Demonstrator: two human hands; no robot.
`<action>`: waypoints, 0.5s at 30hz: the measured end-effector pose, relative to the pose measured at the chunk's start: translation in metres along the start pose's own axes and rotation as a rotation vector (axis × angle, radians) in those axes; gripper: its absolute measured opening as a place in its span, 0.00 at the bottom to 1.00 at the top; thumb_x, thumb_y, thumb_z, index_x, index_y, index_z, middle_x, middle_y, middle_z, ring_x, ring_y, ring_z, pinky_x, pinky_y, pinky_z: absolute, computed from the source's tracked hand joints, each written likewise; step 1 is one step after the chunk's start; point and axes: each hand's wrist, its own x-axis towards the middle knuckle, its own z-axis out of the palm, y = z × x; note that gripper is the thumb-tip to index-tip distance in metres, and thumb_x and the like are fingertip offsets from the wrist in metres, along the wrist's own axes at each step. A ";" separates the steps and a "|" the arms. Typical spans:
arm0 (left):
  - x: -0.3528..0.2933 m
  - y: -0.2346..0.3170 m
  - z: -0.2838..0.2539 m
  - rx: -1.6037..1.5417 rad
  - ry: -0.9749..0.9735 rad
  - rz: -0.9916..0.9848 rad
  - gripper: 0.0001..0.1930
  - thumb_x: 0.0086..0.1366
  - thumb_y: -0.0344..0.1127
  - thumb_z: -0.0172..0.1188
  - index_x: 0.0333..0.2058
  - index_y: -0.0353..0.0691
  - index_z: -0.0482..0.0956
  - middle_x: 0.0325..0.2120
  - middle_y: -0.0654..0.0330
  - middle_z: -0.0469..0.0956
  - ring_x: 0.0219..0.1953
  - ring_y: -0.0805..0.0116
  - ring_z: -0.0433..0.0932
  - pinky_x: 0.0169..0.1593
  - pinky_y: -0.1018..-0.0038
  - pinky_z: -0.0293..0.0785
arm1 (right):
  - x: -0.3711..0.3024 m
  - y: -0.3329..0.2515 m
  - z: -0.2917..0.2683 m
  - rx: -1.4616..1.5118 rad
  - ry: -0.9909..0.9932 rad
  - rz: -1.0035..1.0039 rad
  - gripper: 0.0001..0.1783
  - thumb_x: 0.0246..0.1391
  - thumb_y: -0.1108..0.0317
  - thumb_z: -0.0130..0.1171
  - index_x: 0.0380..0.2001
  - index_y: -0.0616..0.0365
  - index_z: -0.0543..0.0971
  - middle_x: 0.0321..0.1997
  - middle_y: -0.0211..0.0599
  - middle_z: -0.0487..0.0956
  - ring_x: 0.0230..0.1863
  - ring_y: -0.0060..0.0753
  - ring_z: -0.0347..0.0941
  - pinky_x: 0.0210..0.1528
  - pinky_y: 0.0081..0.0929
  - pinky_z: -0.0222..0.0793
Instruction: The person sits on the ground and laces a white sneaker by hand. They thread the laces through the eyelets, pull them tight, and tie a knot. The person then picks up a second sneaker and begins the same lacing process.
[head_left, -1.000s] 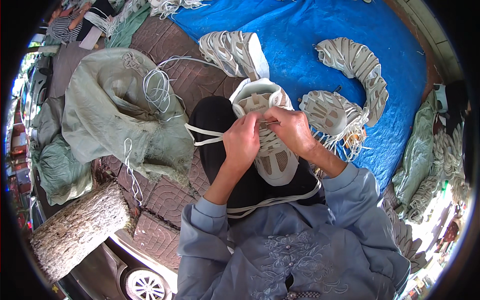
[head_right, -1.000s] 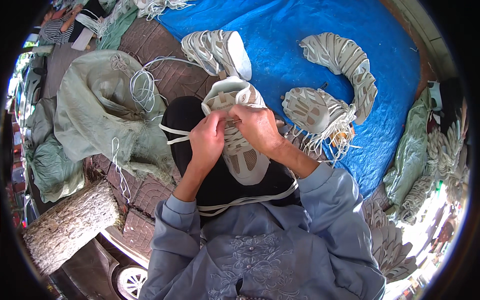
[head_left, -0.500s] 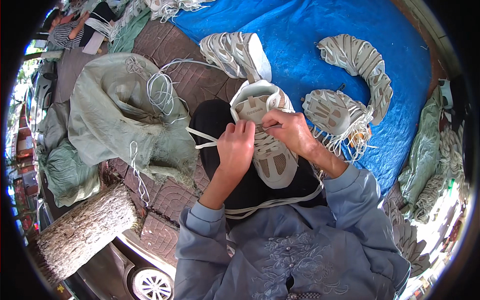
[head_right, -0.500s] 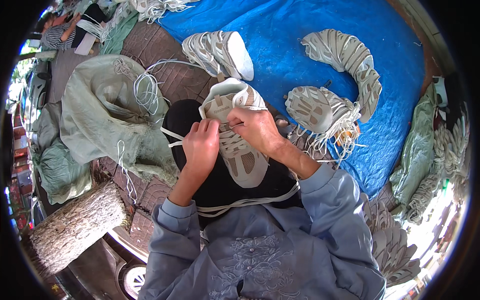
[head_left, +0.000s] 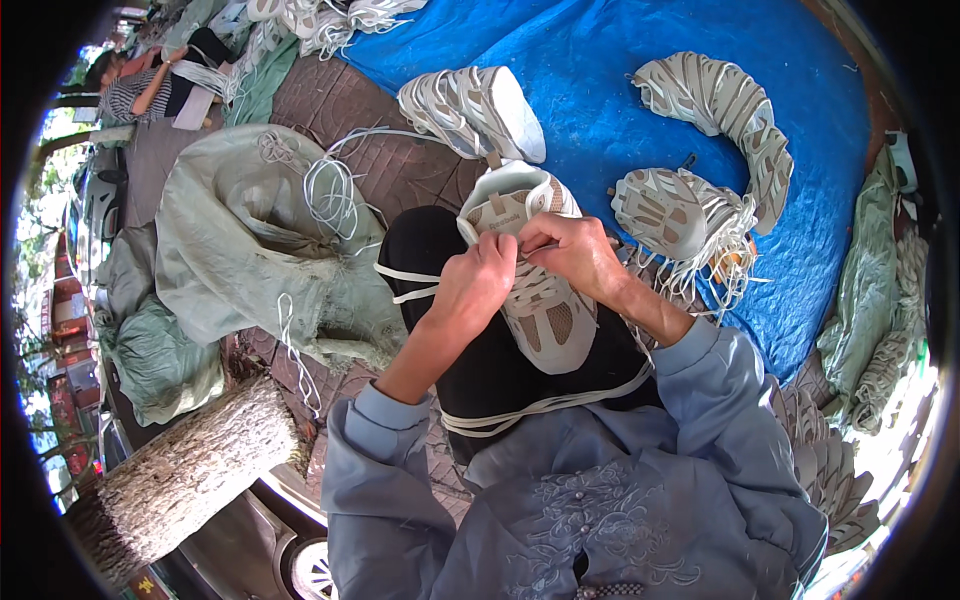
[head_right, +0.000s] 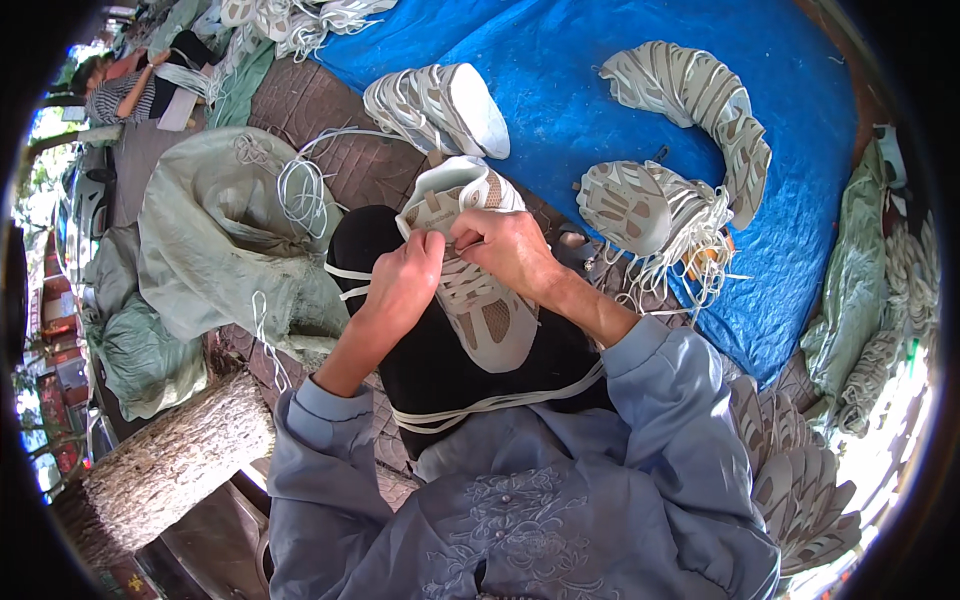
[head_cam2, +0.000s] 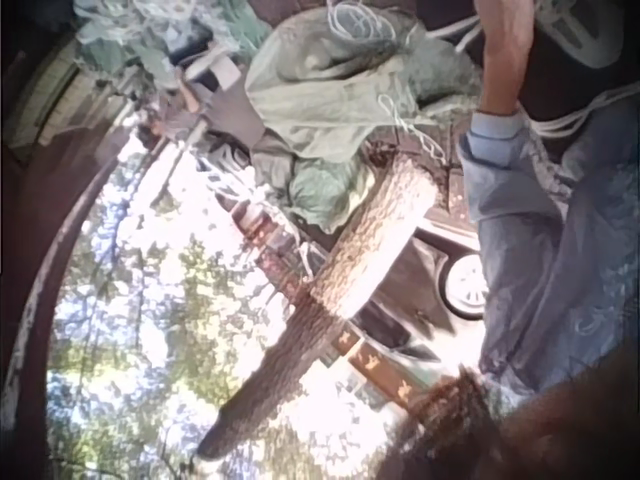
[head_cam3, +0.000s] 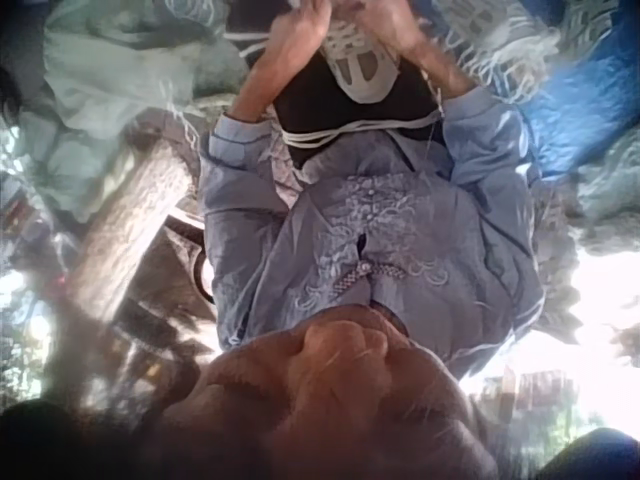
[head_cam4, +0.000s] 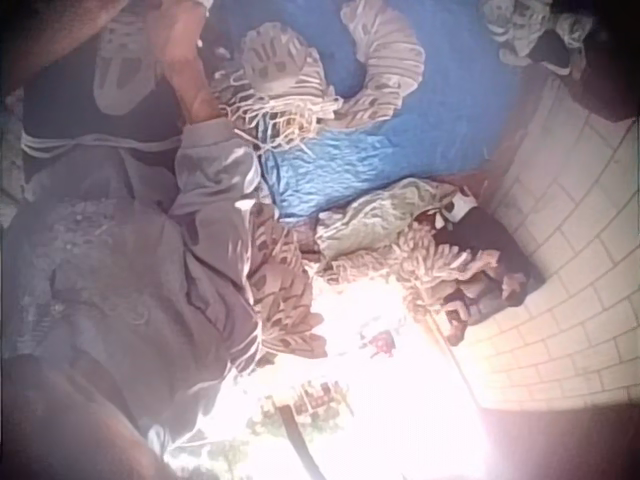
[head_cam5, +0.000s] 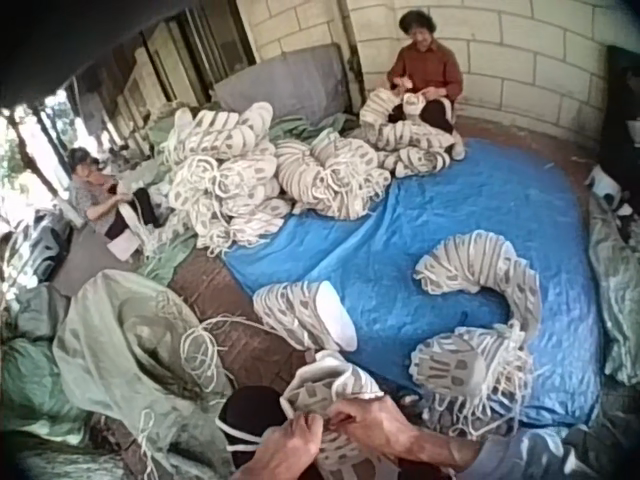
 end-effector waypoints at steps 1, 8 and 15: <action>0.001 0.000 0.000 -0.067 0.007 -0.022 0.10 0.44 0.26 0.56 0.25 0.38 0.64 0.21 0.59 0.67 0.18 0.68 0.74 0.19 0.77 0.72 | 0.000 0.001 0.000 0.007 0.005 -0.017 0.10 0.38 0.79 0.58 0.29 0.61 0.75 0.26 0.36 0.78 0.31 0.22 0.75 0.33 0.19 0.71; 0.000 -0.008 -0.004 -0.279 -0.019 -0.096 0.08 0.47 0.23 0.54 0.26 0.35 0.64 0.22 0.54 0.68 0.21 0.60 0.75 0.21 0.71 0.72 | -0.004 0.003 -0.001 0.093 -0.002 -0.004 0.11 0.38 0.79 0.58 0.30 0.62 0.75 0.28 0.36 0.78 0.32 0.22 0.75 0.35 0.19 0.71; 0.002 -0.014 -0.005 -0.931 0.090 -0.428 0.05 0.52 0.21 0.54 0.28 0.34 0.69 0.19 0.57 0.72 0.16 0.71 0.70 0.20 0.77 0.66 | -0.003 0.008 -0.002 0.101 -0.005 -0.030 0.10 0.39 0.80 0.57 0.31 0.62 0.74 0.27 0.36 0.78 0.31 0.21 0.75 0.35 0.19 0.71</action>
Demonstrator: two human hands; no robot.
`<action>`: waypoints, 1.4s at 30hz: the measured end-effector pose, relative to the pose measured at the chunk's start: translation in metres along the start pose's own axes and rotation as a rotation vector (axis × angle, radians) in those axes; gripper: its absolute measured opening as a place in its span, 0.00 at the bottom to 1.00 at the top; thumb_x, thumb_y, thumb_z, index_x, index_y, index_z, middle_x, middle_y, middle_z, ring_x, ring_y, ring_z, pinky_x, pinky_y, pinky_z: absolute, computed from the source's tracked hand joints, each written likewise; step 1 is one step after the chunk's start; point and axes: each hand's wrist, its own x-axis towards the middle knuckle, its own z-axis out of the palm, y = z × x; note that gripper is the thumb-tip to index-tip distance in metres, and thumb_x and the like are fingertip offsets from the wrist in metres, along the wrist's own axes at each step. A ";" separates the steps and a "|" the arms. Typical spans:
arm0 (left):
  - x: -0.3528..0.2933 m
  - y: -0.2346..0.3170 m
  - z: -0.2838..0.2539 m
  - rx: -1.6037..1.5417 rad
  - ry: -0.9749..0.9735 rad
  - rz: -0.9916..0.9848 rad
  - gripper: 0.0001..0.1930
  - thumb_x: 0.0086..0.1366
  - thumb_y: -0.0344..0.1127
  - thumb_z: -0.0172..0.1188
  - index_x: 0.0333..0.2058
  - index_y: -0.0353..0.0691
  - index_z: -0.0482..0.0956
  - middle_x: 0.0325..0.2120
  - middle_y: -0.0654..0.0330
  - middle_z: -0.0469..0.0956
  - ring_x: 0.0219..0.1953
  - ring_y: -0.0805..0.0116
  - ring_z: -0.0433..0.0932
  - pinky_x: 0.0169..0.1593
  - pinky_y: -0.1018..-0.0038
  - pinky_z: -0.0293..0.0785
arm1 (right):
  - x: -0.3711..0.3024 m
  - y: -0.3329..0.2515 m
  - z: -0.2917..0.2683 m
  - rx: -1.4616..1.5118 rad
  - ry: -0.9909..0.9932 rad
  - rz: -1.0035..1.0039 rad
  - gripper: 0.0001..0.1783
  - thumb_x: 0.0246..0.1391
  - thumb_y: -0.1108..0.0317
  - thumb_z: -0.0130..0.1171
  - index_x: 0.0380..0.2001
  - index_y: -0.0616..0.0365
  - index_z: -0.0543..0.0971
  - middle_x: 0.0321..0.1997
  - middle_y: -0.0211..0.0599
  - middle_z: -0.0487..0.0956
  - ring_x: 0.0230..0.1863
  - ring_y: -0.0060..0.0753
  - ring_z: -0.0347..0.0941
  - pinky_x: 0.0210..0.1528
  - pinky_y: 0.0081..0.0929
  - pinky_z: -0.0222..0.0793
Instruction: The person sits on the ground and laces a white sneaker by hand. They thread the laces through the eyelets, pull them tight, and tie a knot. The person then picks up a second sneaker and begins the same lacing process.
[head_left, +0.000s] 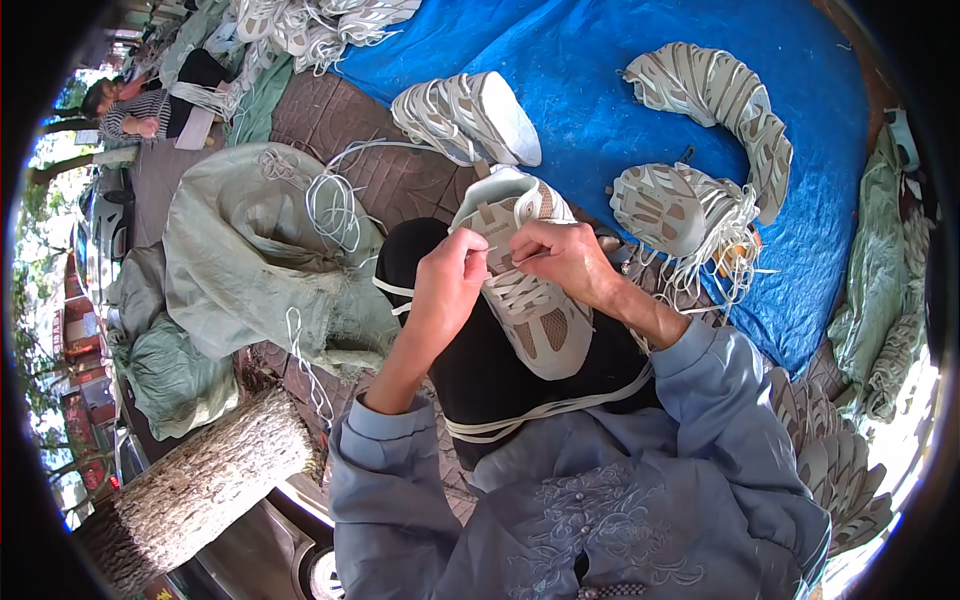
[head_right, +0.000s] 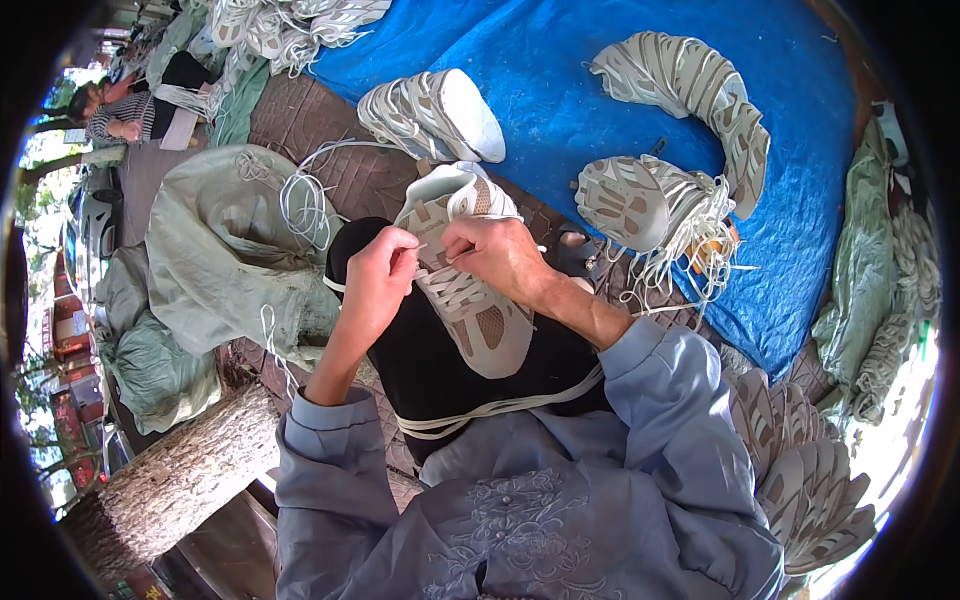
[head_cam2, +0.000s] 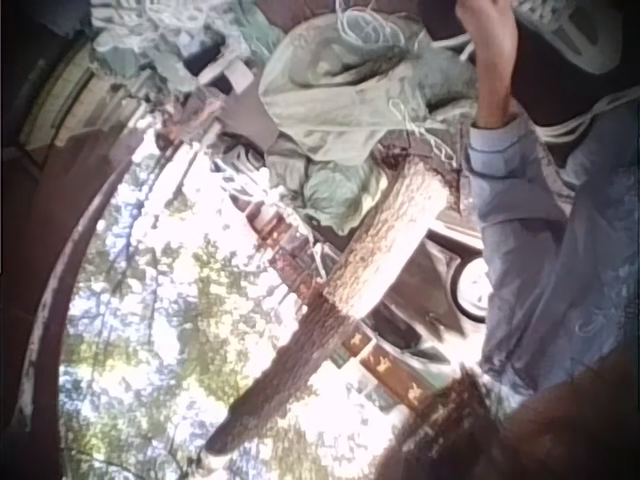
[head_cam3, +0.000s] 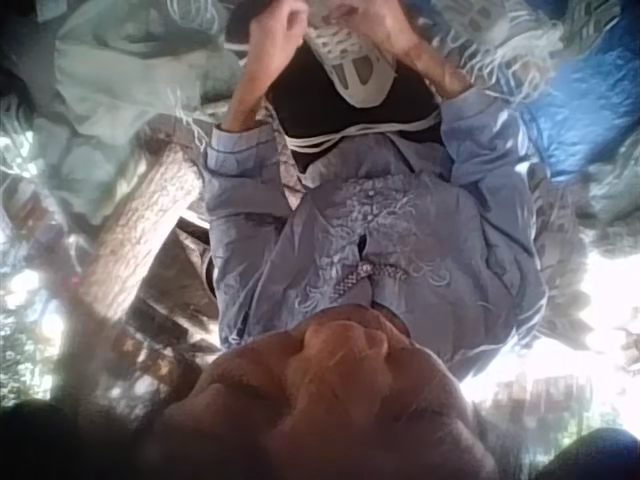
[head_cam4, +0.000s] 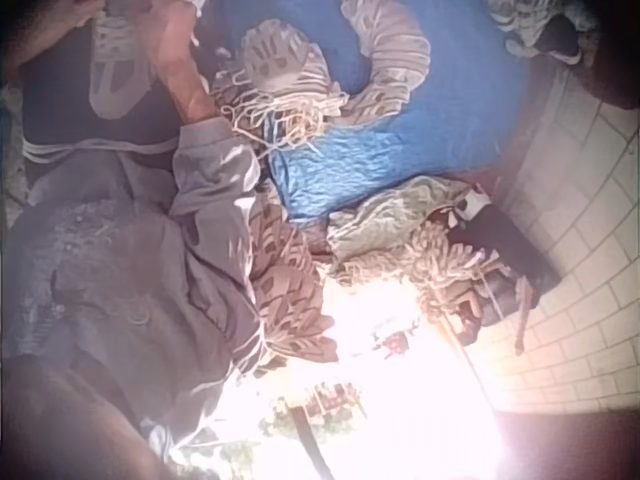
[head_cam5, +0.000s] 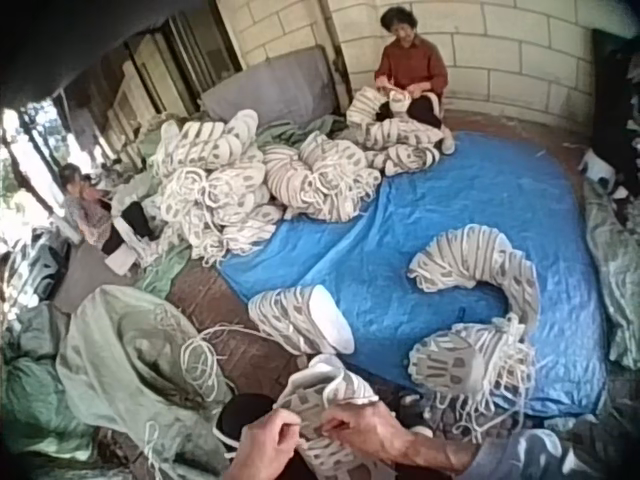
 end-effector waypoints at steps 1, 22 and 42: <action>-0.002 0.000 -0.002 -0.052 -0.065 -0.144 0.08 0.51 0.25 0.56 0.30 0.37 0.68 0.20 0.52 0.73 0.19 0.59 0.72 0.22 0.71 0.67 | 0.000 0.000 0.000 0.007 -0.003 0.005 0.10 0.39 0.80 0.57 0.31 0.62 0.74 0.27 0.36 0.78 0.31 0.21 0.75 0.35 0.19 0.71; -0.001 0.002 0.006 0.682 -0.119 0.426 0.08 0.43 0.24 0.55 0.26 0.36 0.69 0.20 0.56 0.67 0.21 0.60 0.74 0.23 0.73 0.72 | -0.003 0.002 0.004 -0.063 0.042 -0.076 0.09 0.38 0.78 0.59 0.28 0.60 0.75 0.25 0.33 0.78 0.29 0.22 0.75 0.32 0.20 0.70; -0.019 -0.005 0.016 0.495 0.046 0.291 0.09 0.40 0.21 0.55 0.24 0.37 0.72 0.21 0.59 0.67 0.26 0.60 0.72 0.26 0.68 0.71 | -0.008 -0.003 0.011 -0.146 0.052 -0.070 0.08 0.37 0.77 0.57 0.26 0.58 0.75 0.24 0.35 0.77 0.28 0.31 0.75 0.31 0.25 0.71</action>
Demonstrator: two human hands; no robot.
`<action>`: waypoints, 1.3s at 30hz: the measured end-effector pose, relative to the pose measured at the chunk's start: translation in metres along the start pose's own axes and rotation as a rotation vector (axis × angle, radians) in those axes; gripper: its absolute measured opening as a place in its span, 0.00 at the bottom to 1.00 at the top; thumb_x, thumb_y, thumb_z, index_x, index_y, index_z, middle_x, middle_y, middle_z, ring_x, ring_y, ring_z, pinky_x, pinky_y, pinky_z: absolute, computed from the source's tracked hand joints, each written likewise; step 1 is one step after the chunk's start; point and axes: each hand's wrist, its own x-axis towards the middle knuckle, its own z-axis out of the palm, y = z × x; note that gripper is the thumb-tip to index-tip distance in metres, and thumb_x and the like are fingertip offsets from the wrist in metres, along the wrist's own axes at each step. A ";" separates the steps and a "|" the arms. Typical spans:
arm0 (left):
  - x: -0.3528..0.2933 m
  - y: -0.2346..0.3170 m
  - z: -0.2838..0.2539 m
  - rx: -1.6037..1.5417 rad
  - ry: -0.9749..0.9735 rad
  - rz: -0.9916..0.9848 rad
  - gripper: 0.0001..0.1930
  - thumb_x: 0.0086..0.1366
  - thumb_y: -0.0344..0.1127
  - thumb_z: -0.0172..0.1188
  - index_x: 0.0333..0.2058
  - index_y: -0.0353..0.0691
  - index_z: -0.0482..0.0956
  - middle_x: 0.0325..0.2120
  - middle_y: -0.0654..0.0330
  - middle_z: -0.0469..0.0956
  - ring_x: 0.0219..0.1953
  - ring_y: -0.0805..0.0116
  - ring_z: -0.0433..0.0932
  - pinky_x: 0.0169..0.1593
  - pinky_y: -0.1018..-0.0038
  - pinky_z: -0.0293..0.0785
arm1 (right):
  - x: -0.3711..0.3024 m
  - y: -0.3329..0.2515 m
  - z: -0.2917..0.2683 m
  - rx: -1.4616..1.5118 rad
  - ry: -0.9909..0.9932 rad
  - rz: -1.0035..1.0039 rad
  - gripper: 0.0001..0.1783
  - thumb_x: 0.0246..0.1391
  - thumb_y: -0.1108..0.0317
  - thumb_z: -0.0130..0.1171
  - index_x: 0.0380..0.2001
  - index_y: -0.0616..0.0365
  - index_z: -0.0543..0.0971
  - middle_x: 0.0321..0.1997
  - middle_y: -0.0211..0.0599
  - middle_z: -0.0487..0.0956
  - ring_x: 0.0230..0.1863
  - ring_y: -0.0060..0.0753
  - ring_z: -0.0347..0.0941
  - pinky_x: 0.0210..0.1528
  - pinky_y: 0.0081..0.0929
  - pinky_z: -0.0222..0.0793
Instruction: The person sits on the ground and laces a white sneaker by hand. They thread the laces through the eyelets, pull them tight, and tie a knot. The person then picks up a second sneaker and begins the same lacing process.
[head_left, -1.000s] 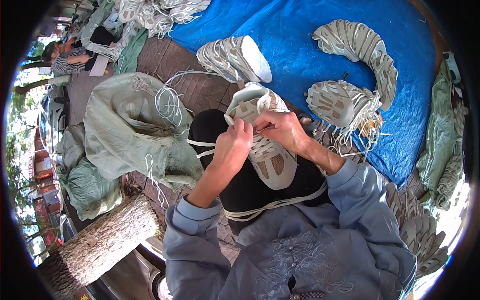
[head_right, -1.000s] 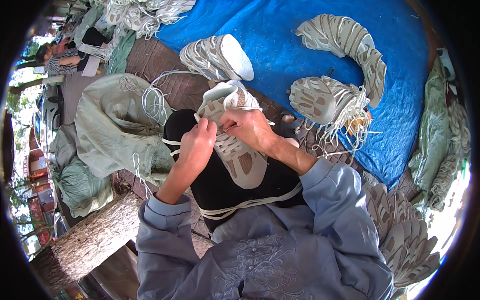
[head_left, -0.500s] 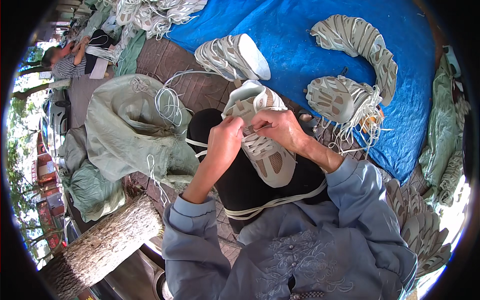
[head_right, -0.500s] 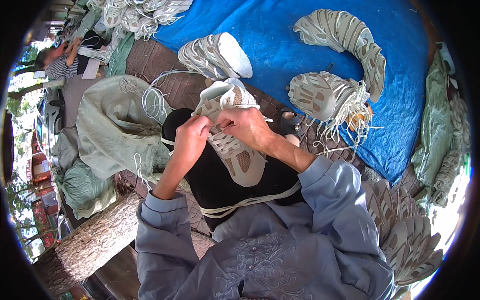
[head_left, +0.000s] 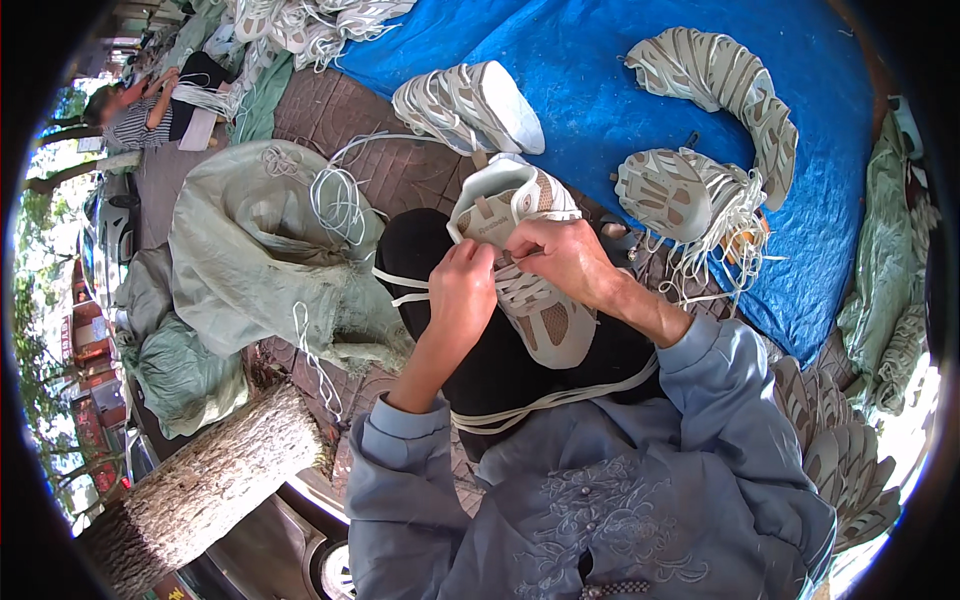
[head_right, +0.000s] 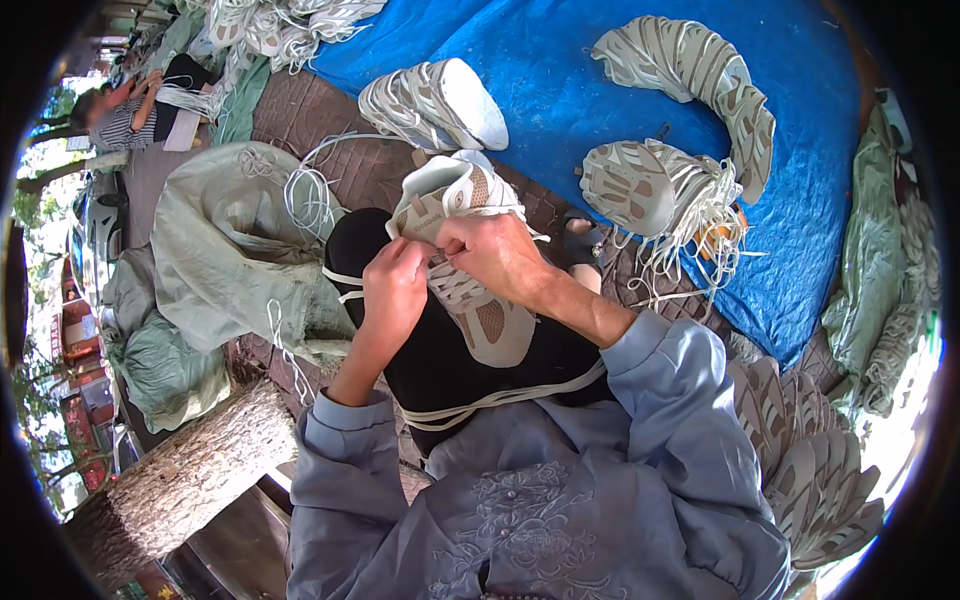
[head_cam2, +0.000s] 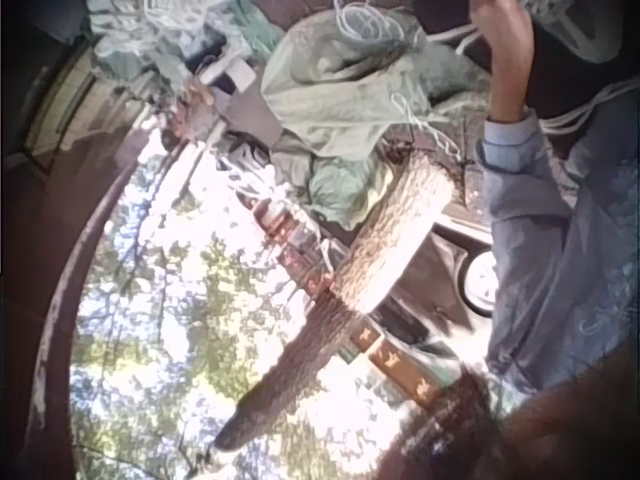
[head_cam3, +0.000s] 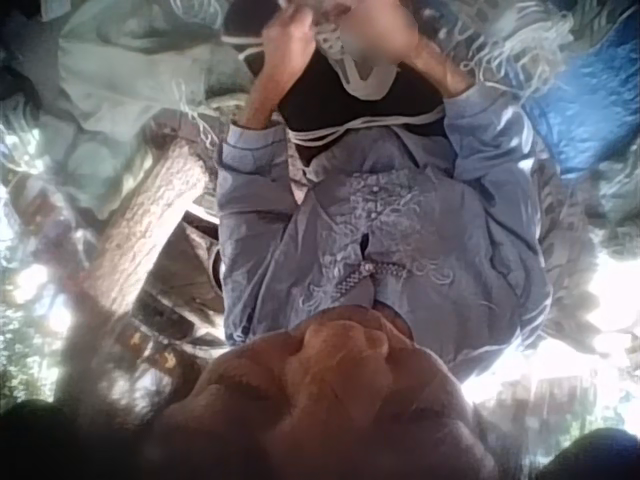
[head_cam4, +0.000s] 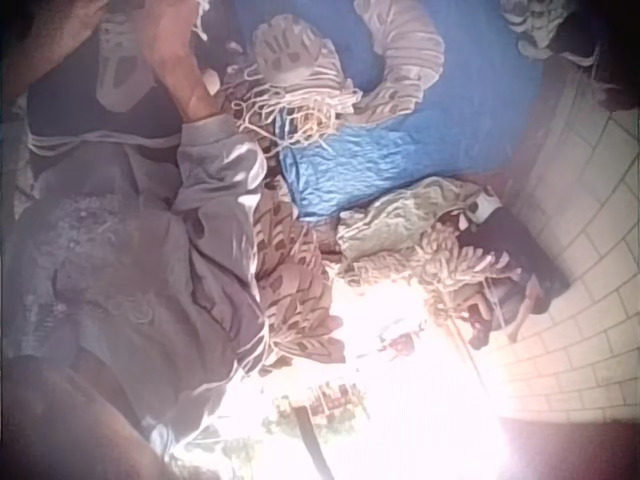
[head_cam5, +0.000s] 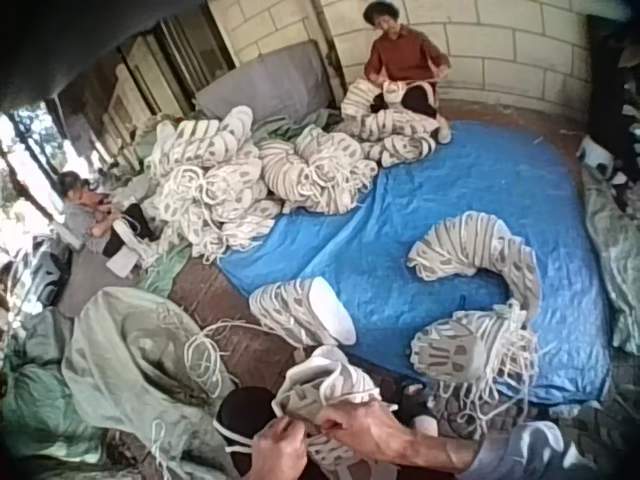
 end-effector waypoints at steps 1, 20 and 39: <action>-0.003 0.002 -0.001 0.034 0.019 0.016 0.10 0.40 0.21 0.55 0.25 0.38 0.72 0.21 0.59 0.67 0.26 0.61 0.71 0.25 0.69 0.71 | -0.001 0.000 0.001 -0.051 0.017 -0.041 0.08 0.37 0.77 0.57 0.26 0.58 0.75 0.24 0.35 0.77 0.27 0.31 0.75 0.31 0.25 0.70; -0.008 0.007 0.010 -0.032 0.136 0.002 0.10 0.40 0.20 0.55 0.25 0.37 0.71 0.22 0.58 0.69 0.26 0.59 0.71 0.27 0.67 0.70 | -0.004 0.006 0.002 -0.068 0.006 -0.107 0.10 0.35 0.78 0.58 0.27 0.58 0.74 0.26 0.35 0.77 0.28 0.32 0.74 0.31 0.24 0.69; -0.002 0.026 0.025 -0.159 0.323 -0.181 0.07 0.47 0.20 0.55 0.24 0.38 0.70 0.19 0.57 0.71 0.25 0.57 0.72 0.27 0.66 0.68 | -0.012 0.007 0.011 0.004 0.167 -0.098 0.06 0.39 0.76 0.56 0.25 0.55 0.74 0.20 0.34 0.75 0.24 0.35 0.74 0.26 0.27 0.70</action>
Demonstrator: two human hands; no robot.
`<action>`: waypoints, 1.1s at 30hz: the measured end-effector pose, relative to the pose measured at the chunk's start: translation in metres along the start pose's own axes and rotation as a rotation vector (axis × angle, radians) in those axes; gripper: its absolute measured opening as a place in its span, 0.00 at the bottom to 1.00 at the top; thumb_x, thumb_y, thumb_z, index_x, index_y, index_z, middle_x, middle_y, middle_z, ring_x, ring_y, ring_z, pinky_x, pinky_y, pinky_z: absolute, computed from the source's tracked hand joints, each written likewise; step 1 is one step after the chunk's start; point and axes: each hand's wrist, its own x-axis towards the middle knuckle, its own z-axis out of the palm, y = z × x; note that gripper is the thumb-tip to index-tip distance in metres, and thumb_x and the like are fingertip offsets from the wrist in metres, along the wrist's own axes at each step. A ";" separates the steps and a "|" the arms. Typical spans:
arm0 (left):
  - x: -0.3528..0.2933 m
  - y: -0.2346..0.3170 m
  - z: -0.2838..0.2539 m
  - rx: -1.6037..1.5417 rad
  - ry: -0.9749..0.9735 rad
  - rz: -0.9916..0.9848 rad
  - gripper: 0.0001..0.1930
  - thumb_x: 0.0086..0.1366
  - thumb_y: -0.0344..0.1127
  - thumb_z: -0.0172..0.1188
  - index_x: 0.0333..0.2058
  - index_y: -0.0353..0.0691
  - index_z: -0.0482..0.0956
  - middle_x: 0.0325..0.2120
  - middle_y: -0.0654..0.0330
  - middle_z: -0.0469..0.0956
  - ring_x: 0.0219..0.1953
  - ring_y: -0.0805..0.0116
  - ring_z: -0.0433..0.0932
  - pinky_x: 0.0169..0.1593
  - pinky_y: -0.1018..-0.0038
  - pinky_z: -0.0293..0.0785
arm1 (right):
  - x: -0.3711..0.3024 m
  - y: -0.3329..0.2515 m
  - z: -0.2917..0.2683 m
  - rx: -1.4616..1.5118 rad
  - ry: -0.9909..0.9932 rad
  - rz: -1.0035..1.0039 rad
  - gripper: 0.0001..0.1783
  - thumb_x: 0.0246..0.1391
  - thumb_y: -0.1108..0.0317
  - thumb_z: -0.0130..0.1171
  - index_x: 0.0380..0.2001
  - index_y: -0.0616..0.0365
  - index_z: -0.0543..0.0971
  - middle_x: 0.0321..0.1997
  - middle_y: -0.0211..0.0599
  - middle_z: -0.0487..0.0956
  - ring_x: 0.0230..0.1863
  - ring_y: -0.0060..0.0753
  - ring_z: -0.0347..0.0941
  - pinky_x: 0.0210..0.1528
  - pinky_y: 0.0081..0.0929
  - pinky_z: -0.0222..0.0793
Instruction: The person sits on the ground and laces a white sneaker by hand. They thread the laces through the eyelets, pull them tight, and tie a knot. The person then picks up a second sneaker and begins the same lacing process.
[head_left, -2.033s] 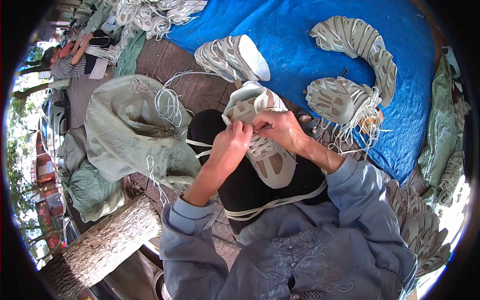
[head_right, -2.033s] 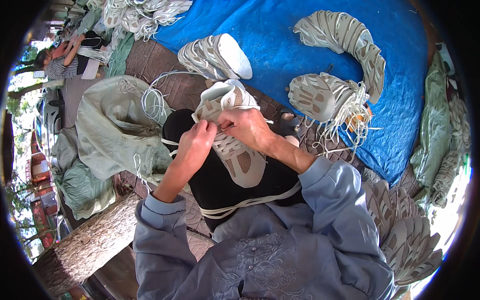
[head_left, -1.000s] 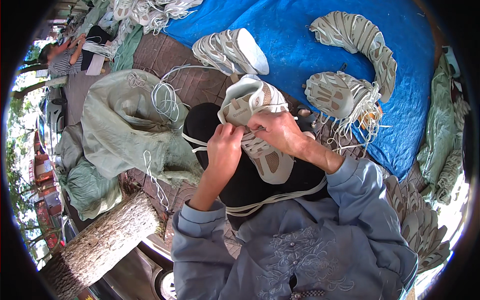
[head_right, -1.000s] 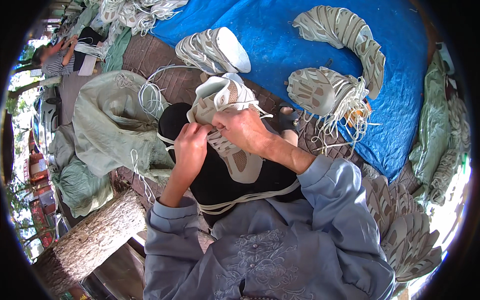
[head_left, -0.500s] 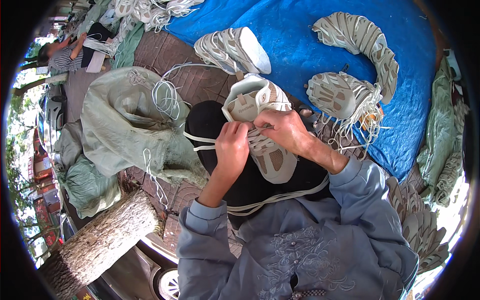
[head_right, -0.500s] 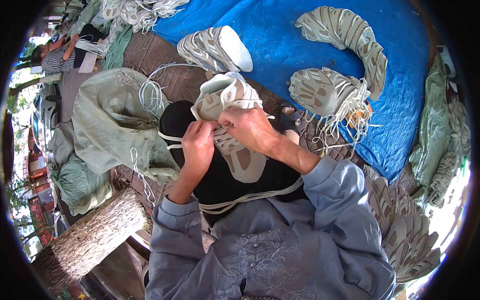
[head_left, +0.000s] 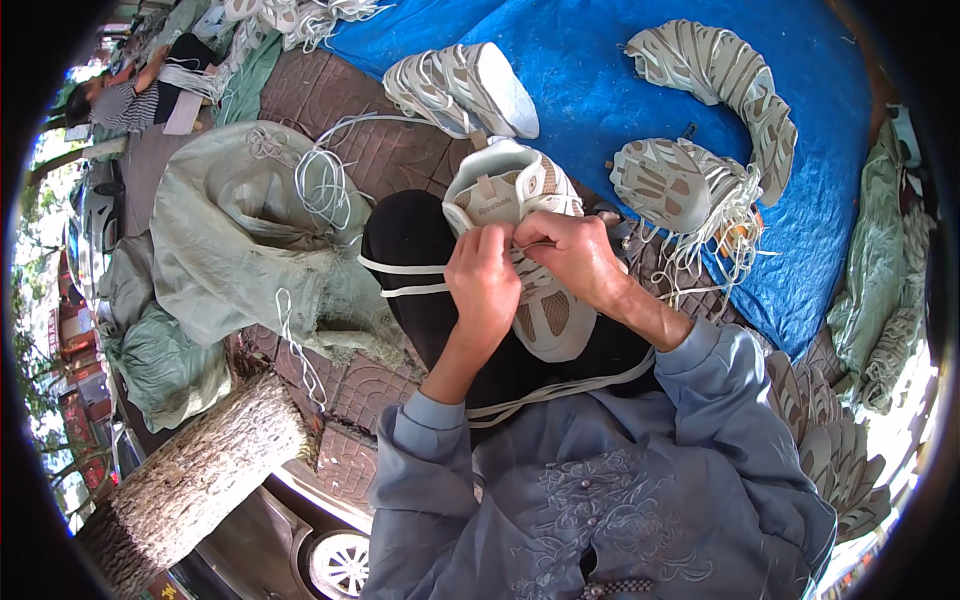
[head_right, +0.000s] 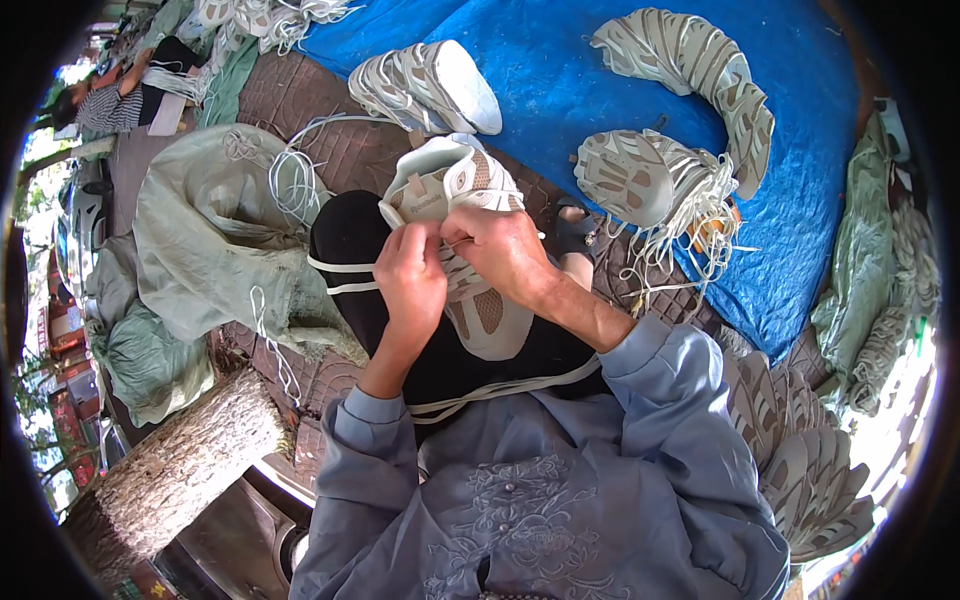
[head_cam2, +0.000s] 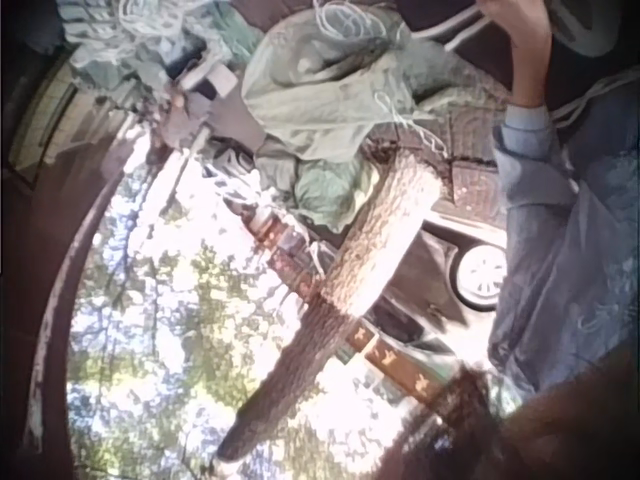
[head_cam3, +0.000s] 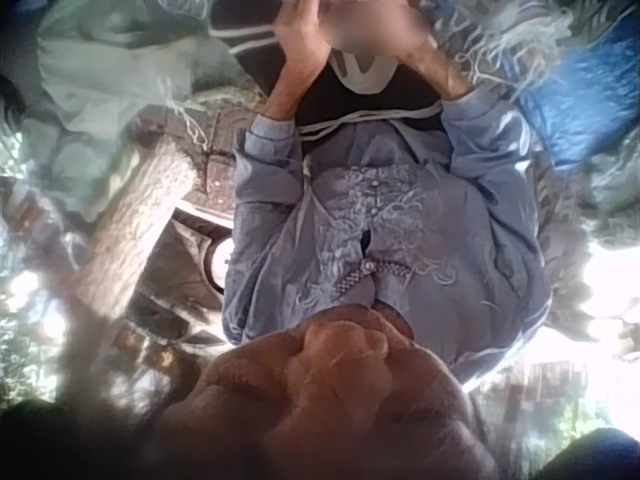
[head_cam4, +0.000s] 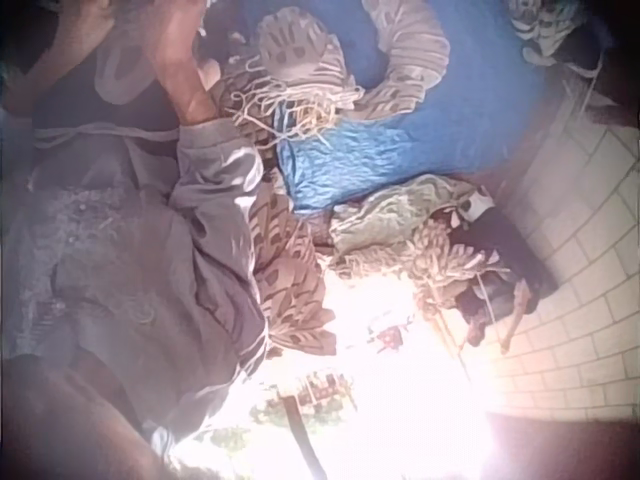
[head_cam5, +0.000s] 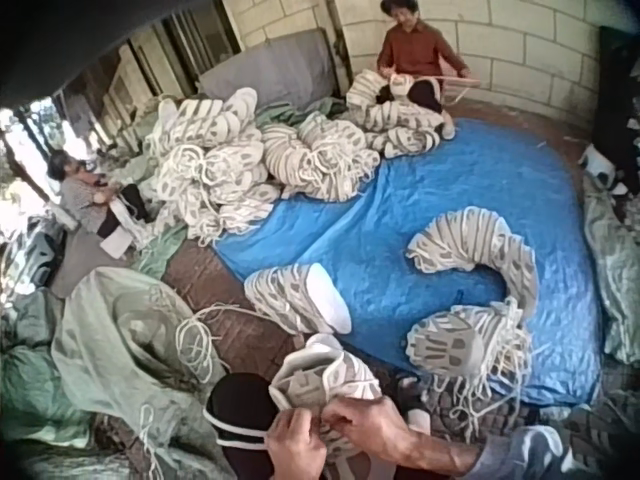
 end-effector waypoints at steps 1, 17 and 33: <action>0.000 0.001 0.000 -0.002 -0.007 0.010 0.07 0.47 0.20 0.55 0.24 0.39 0.70 0.19 0.57 0.71 0.25 0.57 0.72 0.27 0.66 0.68 | -0.001 -0.001 -0.002 -0.008 -0.015 0.005 0.06 0.39 0.76 0.56 0.26 0.55 0.74 0.21 0.35 0.75 0.24 0.35 0.74 0.26 0.28 0.70; -0.026 0.018 -0.004 0.080 -0.027 0.000 0.14 0.47 0.22 0.53 0.36 0.36 0.70 0.35 0.51 0.74 0.28 0.55 0.75 0.30 0.68 0.73 | 0.015 -0.018 -0.034 -0.372 -0.186 -0.301 0.09 0.38 0.71 0.56 0.28 0.53 0.74 0.17 0.36 0.75 0.23 0.37 0.73 0.27 0.32 0.68; -0.042 0.015 0.004 0.070 -0.048 0.016 0.16 0.47 0.24 0.54 0.38 0.34 0.69 0.34 0.51 0.75 0.25 0.58 0.75 0.24 0.71 0.72 | 0.056 -0.021 -0.004 -0.945 -0.501 -0.798 0.11 0.34 0.66 0.54 0.24 0.57 0.68 0.16 0.30 0.71 0.24 0.30 0.70 0.24 0.26 0.65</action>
